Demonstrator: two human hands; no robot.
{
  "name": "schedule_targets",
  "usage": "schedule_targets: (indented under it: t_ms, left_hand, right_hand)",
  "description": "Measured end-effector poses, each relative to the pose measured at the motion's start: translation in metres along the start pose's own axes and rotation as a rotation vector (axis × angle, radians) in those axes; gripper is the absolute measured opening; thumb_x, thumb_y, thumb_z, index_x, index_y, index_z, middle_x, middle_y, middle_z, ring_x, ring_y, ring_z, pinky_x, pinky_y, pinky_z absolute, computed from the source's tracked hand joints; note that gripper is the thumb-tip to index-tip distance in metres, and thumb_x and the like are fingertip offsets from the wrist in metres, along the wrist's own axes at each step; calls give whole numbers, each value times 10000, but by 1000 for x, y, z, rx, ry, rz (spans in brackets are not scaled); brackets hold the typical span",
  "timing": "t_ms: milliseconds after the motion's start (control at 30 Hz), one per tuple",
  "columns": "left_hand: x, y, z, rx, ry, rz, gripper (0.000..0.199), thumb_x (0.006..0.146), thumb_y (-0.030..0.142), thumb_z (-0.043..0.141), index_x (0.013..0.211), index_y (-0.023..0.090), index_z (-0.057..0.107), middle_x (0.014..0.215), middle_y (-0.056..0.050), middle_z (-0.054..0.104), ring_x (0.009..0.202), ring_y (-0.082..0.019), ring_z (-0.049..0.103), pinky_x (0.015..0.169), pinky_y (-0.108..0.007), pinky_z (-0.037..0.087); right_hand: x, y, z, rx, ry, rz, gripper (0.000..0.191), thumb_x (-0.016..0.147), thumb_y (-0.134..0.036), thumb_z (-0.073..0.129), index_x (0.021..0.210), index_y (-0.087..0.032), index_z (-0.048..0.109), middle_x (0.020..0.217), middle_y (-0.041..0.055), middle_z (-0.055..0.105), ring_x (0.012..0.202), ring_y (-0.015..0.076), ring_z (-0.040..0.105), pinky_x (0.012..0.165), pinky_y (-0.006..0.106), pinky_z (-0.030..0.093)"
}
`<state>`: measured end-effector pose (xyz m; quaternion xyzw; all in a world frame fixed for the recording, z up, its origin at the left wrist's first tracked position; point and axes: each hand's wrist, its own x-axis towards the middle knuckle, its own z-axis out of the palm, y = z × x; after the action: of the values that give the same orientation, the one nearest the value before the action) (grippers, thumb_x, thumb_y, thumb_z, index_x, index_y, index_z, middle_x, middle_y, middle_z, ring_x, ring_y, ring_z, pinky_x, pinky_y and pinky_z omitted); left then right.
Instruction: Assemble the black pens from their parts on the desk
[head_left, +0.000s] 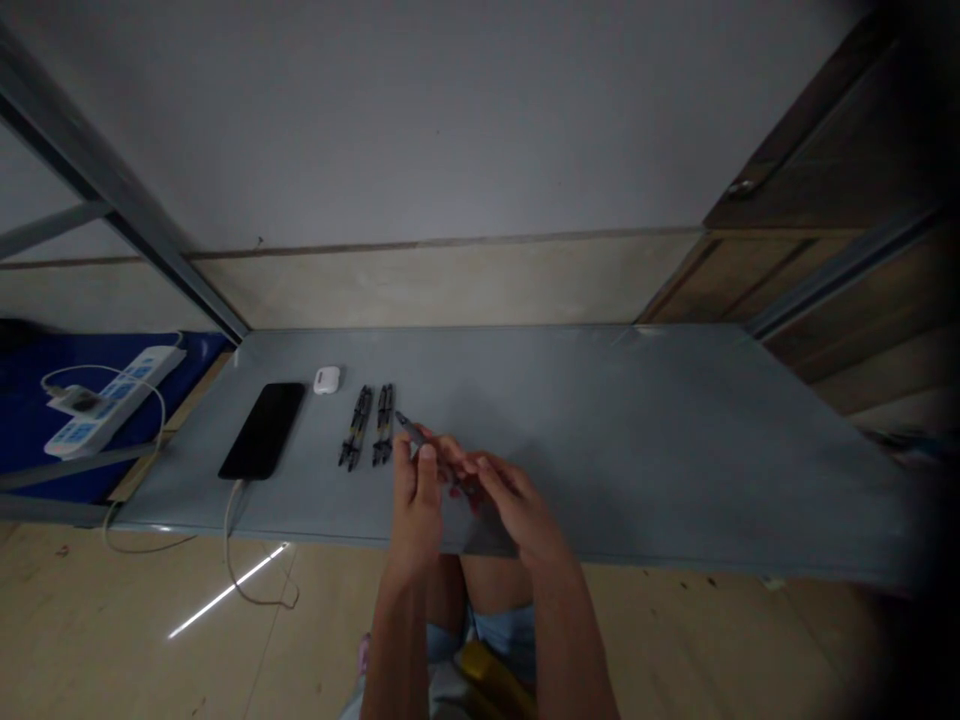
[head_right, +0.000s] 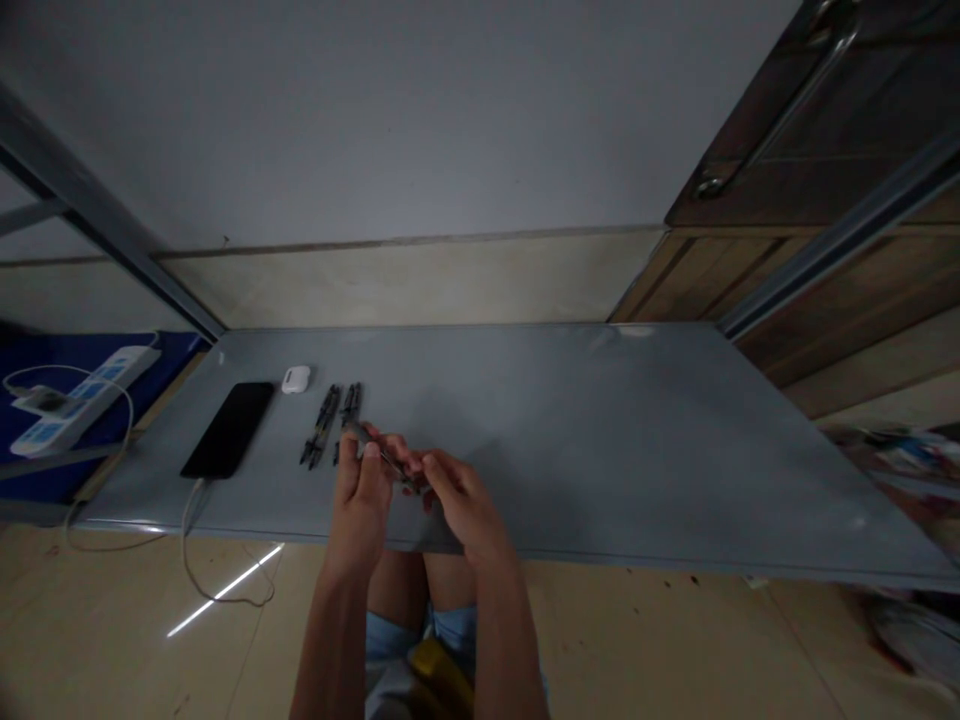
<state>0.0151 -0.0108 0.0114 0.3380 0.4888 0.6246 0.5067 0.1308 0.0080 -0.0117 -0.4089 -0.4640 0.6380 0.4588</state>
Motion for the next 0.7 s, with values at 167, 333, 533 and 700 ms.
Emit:
schedule_targets:
  t_ms: [167,333,533,700]
  left_hand:
    - [2,6,-2,-33,68,122,167,975,386,442,1022,239,378,1001,-38,709,978,-165,661,941,-352,468]
    - [1,5,-1,-93,57,-28,226,930,412,539,975,203,468,1057,-97,726,979,-198,679,886,-358,495]
    - [0,3,6,-140,-99,-94,249,886,388,615,821,177,500,1031,-98,722,928,-195,677,808,-320,505]
    - [-5,9,7,85,-19,-37,260,844,405,655,862,172,540,1063,-94,684,976,-203,649,822,-312,501]
  right_hand:
    - [-4,-5,-3,83,-61,-43,313,882,-380,628,1148,-235,705,772,35,711,684,164,612,566,262,447]
    - [-4,-7,-9,64,53,-108,253,854,-345,670,1065,-216,724,697,19,693,653,166,614,665,309,497]
    - [-3,1,-9,105,171,-192,254,896,-390,612,1007,-198,737,716,18,657,710,156,594,726,301,484]
    - [1,3,-3,260,345,-223,252,864,-436,647,888,-198,726,730,12,638,641,131,559,606,262,453]
